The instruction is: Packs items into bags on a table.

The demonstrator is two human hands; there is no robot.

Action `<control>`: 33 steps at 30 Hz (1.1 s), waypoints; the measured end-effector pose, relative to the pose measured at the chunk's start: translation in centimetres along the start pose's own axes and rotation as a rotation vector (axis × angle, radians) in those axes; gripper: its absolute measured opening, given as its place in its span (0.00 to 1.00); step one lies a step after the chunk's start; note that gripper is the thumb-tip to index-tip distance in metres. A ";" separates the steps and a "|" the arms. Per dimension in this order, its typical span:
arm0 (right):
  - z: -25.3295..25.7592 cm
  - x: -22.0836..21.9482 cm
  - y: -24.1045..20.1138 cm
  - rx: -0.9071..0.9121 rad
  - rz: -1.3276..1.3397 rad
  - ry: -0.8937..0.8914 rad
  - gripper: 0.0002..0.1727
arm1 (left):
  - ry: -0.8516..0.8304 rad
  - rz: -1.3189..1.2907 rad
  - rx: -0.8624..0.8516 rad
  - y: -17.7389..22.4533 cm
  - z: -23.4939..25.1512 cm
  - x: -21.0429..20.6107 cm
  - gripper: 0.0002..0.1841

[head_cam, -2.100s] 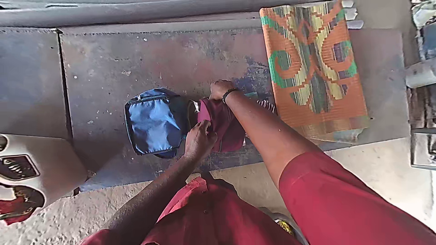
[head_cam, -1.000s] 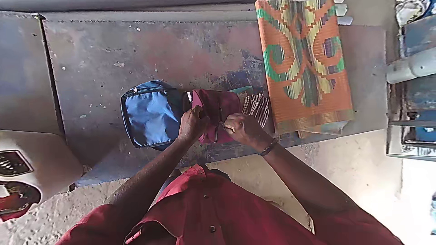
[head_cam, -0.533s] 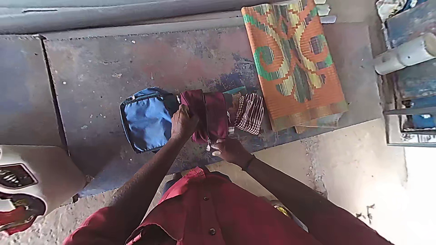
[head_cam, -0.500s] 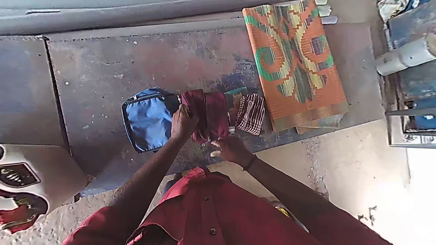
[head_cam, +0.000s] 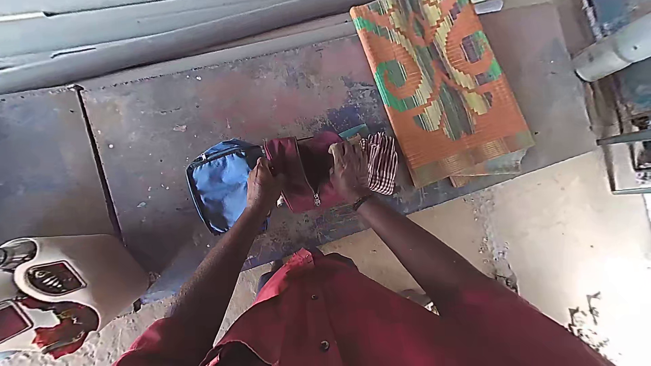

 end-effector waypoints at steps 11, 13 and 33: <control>-1.2 0.6 -0.5 0.080 -0.027 -0.114 0.18 | -0.009 0.077 0.038 -2.5 -1.2 0.3 0.23; -1.2 0.8 -1.2 0.050 0.026 -0.188 0.20 | 0.029 0.084 0.010 -3.4 -1.0 0.2 0.21; 5.9 -5.4 -6.6 0.051 0.415 -0.391 0.22 | 0.034 0.012 -0.056 -2.8 -0.9 -0.3 0.19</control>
Point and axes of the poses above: each hand's wrist, its own z-axis towards the middle knuckle, its own x-axis out of the back of the hand, y = z × x, the point moved 5 cm from there along z, towards the middle knuckle, and after that the axes turned 9 degrees about -y, right-handed, at the moved point
